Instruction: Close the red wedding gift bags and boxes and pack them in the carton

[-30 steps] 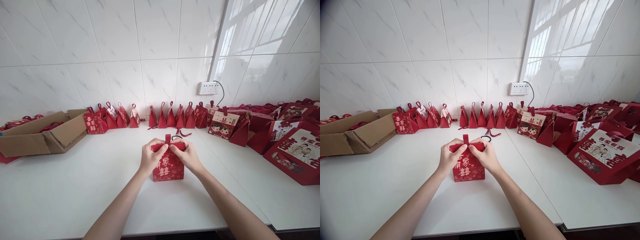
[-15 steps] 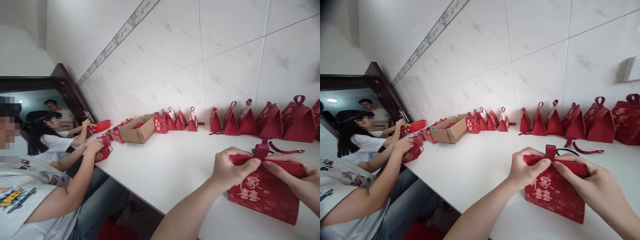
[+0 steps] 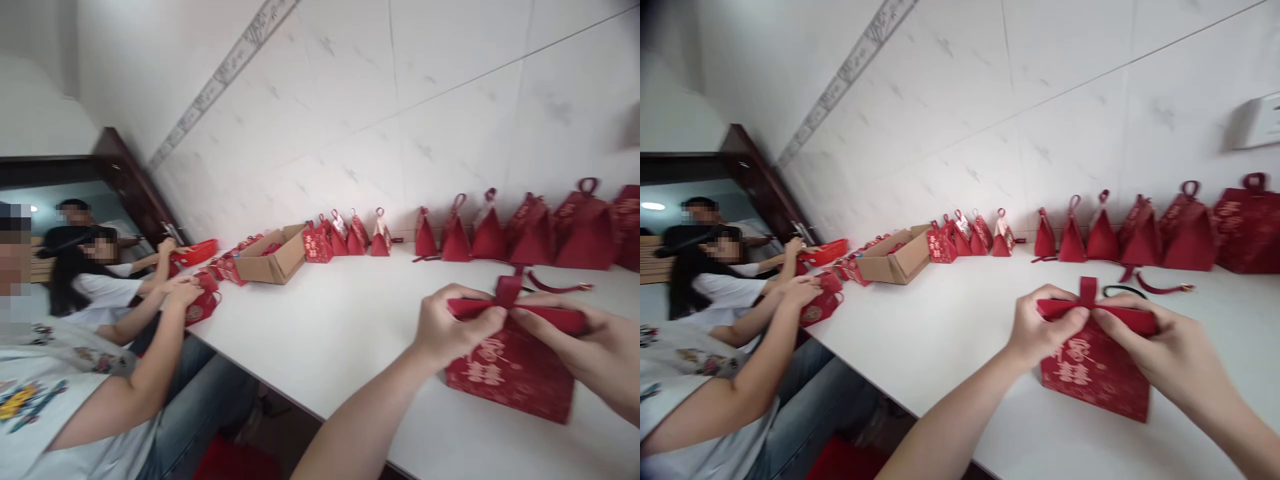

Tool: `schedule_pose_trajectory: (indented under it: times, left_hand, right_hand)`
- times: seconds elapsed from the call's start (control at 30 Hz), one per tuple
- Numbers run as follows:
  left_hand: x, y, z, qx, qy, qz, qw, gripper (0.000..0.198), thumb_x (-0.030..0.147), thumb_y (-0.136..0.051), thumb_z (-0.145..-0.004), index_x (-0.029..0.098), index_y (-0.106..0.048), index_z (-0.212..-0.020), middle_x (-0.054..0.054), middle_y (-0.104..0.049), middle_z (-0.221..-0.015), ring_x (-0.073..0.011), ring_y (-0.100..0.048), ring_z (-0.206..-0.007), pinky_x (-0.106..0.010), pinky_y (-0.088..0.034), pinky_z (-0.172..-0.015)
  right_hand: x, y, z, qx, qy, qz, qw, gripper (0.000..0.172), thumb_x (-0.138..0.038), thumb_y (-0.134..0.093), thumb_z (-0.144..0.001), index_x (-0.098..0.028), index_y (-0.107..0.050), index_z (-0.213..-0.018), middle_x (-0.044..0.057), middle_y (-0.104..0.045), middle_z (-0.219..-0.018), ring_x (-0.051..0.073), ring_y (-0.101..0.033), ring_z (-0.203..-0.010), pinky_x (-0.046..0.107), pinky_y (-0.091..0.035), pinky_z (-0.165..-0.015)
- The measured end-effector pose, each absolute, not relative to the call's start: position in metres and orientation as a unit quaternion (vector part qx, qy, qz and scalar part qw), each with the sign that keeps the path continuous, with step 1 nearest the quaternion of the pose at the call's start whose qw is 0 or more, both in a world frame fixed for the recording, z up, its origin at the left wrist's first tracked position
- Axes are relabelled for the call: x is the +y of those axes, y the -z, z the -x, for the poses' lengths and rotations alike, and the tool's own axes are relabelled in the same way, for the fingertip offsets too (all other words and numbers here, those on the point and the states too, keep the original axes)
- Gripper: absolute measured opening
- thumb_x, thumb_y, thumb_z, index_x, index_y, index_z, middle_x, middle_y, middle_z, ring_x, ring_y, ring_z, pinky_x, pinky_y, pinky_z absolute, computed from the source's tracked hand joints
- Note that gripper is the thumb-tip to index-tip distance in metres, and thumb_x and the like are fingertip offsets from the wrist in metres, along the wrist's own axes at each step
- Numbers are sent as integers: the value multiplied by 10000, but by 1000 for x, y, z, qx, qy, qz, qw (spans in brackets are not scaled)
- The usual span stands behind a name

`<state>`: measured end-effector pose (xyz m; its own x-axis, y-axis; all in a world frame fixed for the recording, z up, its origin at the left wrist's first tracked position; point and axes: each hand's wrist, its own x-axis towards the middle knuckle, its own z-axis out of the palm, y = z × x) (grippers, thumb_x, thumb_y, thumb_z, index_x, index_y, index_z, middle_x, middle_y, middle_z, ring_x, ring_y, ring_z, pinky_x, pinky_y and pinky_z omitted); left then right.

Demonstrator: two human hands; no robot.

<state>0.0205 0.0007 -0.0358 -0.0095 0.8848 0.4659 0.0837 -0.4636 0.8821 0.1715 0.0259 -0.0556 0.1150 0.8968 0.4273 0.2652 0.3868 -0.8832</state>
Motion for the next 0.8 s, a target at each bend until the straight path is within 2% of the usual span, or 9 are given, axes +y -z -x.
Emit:
schedule_pose_trajectory:
  times: [0.07, 0.2, 0.4, 0.7, 0.8]
  left_hand:
    - [0, 32, -19, 385, -592, -621, 339, 55, 226, -652, -718, 174, -645, -736, -70, -680, -775, -204, -645, -759, -334, -517, -723]
    - [3, 28, -13, 385, -578, -647, 315, 110, 276, -633, -734, 168, -624, -711, -34, -660, -750, -180, -625, -749, -287, -499, -719]
    - [8, 30, -8, 364, -562, -671, 320, 146, 305, -609, -769, 165, -613, -728, -14, -618, -708, -141, -578, -675, -228, -451, -626]
    - [9, 33, -6, 350, -554, -670, 349, 160, 319, -574, -795, 162, -577, -762, 10, -537, -669, -108, -493, -613, -212, -386, -564]
    - [10, 33, -7, 356, -559, -668, 338, 161, 302, -573, -787, 160, -549, -714, 22, -501, -624, -95, -452, -571, -209, -362, -541]
  right_hand:
    - [17, 42, -167, -614, -320, 458, 557, 296, -521, -730, -538, -241, -689, -625, 85, -675, -630, 202, -614, -531, 296, -444, -433]
    - [10, 31, -159, -637, -332, 382, 582, 257, -454, -657, -671, -199, -645, -643, 35, -642, -643, 182, -598, -578, 286, -480, -525]
    - [8, 32, -157, -620, -392, 344, 586, 146, -311, -614, -753, -189, -618, -675, 2, -587, -681, 128, -545, -574, 239, -448, -519]
    - [12, 35, -157, -614, -423, 345, 570, 164, -341, -605, -746, -183, -612, -701, -4, -575, -692, 118, -529, -575, 236, -439, -525]
    - [13, 36, -157, -606, -439, 350, 563, 156, -337, -588, -741, -184, -599, -714, -13, -557, -665, 110, -505, -550, 234, -421, -511]
